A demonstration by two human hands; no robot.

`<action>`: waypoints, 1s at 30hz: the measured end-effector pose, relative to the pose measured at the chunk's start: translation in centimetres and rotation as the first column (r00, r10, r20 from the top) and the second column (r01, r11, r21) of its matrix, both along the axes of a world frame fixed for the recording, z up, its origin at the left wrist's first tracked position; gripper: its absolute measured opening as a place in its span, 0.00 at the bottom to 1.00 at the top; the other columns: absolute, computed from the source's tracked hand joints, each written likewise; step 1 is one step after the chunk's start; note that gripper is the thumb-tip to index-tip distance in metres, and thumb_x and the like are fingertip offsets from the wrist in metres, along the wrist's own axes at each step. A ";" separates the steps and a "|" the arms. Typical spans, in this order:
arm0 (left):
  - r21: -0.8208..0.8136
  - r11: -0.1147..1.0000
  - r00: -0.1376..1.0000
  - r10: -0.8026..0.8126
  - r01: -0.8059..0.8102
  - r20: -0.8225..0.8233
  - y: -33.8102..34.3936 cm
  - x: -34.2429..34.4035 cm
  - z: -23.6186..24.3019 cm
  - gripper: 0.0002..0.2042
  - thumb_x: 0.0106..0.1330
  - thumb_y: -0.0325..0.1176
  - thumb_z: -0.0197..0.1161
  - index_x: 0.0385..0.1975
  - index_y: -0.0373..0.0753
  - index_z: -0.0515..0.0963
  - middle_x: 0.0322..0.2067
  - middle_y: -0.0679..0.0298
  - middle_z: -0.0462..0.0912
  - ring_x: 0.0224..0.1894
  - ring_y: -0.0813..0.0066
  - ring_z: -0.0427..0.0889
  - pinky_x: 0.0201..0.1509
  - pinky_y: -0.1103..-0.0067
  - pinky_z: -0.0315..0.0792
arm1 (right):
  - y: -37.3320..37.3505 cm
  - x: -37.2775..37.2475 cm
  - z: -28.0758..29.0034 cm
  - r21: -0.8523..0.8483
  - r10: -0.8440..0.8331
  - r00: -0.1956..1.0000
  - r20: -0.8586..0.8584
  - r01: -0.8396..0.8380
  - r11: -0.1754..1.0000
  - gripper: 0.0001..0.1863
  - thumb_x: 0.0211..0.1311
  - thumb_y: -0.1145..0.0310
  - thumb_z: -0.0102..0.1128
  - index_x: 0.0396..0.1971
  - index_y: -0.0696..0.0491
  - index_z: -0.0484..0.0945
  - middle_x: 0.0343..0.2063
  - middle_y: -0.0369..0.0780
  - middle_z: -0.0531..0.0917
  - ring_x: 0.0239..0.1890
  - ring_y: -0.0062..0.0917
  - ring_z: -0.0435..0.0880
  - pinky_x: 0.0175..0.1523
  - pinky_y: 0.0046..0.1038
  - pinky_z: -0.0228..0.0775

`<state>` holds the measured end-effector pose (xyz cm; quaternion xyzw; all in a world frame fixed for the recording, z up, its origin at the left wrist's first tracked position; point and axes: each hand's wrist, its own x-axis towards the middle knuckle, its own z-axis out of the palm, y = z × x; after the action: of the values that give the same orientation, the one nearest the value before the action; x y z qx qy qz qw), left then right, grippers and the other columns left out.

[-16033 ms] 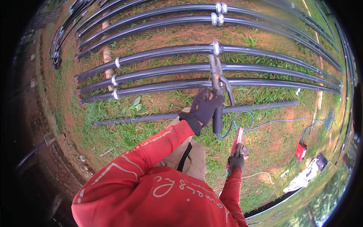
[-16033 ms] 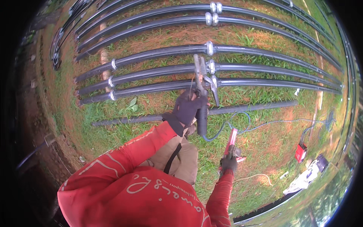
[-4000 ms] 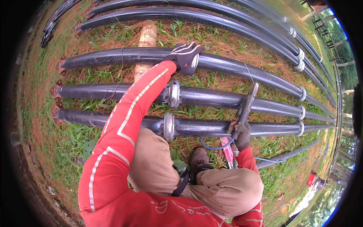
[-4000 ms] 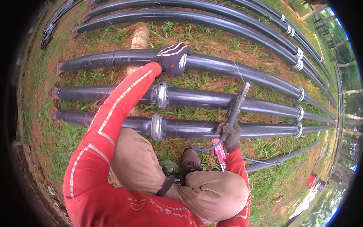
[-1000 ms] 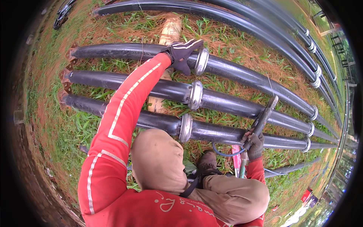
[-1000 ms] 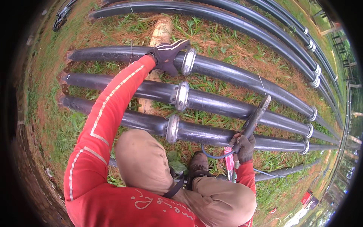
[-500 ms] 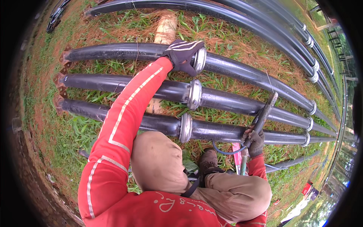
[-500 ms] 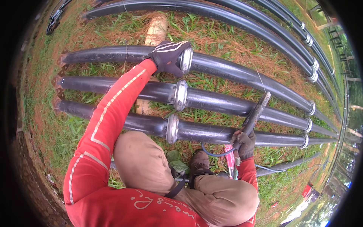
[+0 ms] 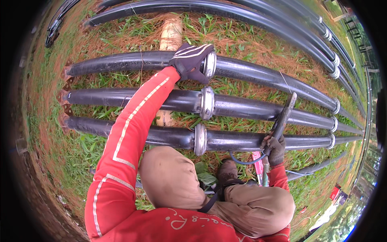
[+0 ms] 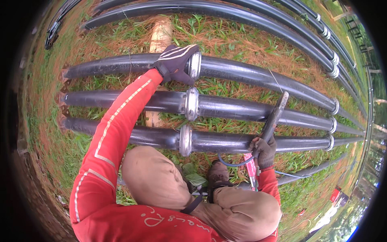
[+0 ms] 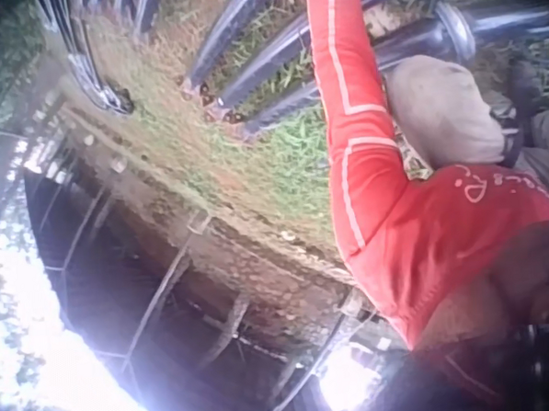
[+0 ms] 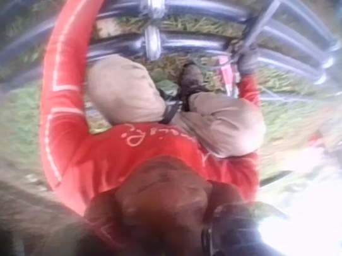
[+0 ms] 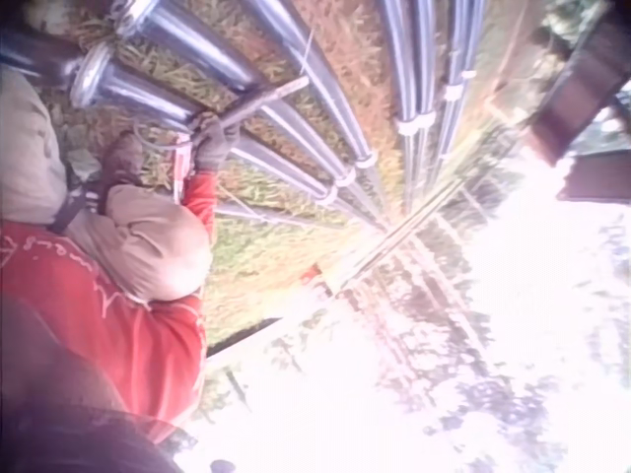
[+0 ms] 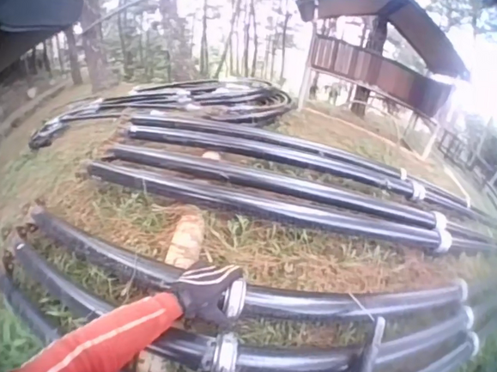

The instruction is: The person welds metal pipe joints using a welding electrode, taps the welded joints with a hammer, and repositions the pipes to weld additional joints.

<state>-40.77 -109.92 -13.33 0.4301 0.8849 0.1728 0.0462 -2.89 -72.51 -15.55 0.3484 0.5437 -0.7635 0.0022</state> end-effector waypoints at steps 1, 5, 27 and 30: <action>-0.003 1.000 1.000 -0.006 0.006 0.004 0.2 0.0 0.3 0.61 0.41 0.58 0.88 0.77 0.36 0.67 0.63 0.48 0.85 0.64 0.47 0.85 0.69 0.58 0.70 | -0.2 -0.1 0.1 0.012 -0.019 1.000 -0.006 0.019 1.000 0.14 0.64 0.77 0.61 0.49 0.62 0.77 0.30 0.45 0.86 0.25 0.32 0.87 0.31 0.37 0.87; -0.043 0.999 1.000 -0.002 0.002 0.019 0.4 0.1 0.5 0.63 0.42 0.62 0.87 0.79 0.36 0.66 0.69 0.48 0.82 0.68 0.50 0.83 0.71 0.60 0.69 | -0.9 -0.3 0.6 0.052 -0.043 0.999 0.000 0.043 0.998 0.14 0.63 0.77 0.60 0.48 0.63 0.77 0.30 0.45 0.86 0.24 0.32 0.87 0.31 0.36 0.86; -0.020 1.000 1.000 -0.025 0.024 -0.010 1.2 -0.5 -0.1 0.64 0.40 0.62 0.87 0.78 0.30 0.66 0.63 0.45 0.86 0.65 0.49 0.86 0.71 0.59 0.70 | -4.8 -4.3 7.4 0.693 0.350 0.937 0.011 -0.259 0.673 0.36 0.66 0.74 0.77 0.71 0.64 0.73 0.52 0.47 0.88 0.50 0.26 0.88 0.57 0.31 0.81; -0.027 0.999 1.000 -0.022 0.022 -0.010 1.3 -0.4 0.1 0.65 0.40 0.62 0.87 0.78 0.30 0.66 0.63 0.45 0.86 0.65 0.49 0.86 0.71 0.59 0.70 | -5.7 -4.8 7.8 0.716 0.399 0.917 0.021 -0.293 0.633 0.36 0.69 0.71 0.77 0.73 0.67 0.71 0.56 0.51 0.89 0.55 0.29 0.90 0.59 0.33 0.81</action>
<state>-41.16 -108.64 -13.23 0.4399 0.8826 0.1582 0.0493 -7.64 -78.26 -7.77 0.1572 0.8491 -0.5038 -0.0227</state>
